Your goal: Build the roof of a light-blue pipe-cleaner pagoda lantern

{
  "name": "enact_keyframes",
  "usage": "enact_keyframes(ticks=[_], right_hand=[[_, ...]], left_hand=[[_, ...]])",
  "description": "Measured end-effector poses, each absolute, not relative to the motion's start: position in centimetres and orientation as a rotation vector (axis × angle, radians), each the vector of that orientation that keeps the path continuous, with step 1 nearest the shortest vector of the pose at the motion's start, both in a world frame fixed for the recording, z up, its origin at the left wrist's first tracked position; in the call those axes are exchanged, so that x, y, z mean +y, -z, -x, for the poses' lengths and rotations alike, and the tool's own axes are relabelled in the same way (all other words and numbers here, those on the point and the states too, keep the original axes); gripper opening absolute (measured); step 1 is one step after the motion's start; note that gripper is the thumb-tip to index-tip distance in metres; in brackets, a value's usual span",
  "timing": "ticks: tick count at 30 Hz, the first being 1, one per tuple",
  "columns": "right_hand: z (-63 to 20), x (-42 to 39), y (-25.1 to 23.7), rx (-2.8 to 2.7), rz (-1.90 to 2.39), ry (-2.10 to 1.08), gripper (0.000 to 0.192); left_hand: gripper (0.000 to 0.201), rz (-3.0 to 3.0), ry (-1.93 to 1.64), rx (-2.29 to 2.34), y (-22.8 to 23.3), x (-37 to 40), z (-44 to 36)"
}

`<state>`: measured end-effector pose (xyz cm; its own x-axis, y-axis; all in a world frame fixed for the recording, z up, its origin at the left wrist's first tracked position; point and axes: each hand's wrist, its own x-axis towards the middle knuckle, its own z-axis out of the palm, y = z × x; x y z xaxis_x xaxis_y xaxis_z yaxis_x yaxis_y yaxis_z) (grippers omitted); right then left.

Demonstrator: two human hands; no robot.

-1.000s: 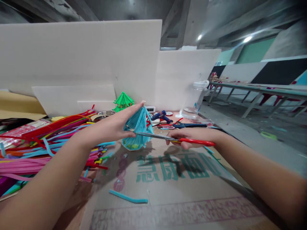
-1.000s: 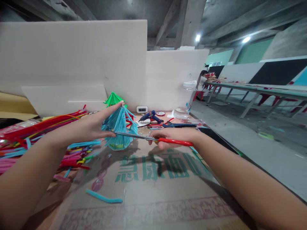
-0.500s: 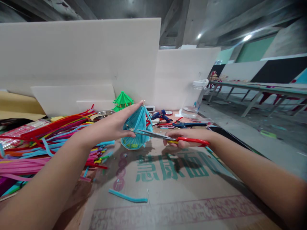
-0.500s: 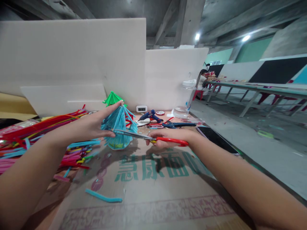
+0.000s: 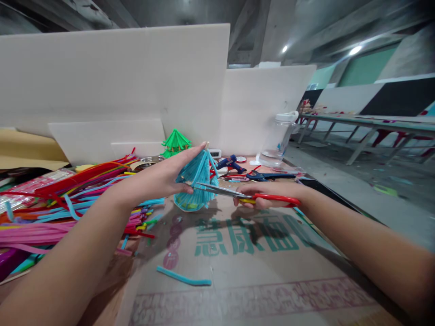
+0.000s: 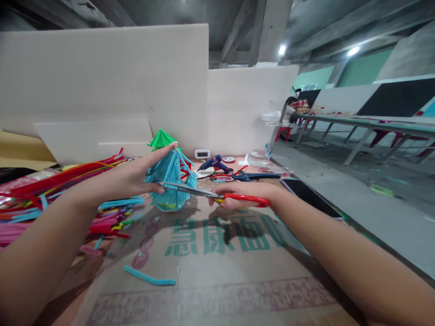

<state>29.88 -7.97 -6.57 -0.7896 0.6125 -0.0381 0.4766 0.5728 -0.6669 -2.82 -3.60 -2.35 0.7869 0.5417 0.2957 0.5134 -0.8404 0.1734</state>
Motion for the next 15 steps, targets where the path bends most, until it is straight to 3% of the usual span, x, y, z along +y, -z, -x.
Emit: enact_keyframes(ticks=[15], right_hand=[[-29.74, -7.94, 6.38, -2.637, 0.916, -1.072, 0.071]], left_hand=[[0.097, -2.894, -0.563, 0.835, 2.48, -3.41, 2.78]])
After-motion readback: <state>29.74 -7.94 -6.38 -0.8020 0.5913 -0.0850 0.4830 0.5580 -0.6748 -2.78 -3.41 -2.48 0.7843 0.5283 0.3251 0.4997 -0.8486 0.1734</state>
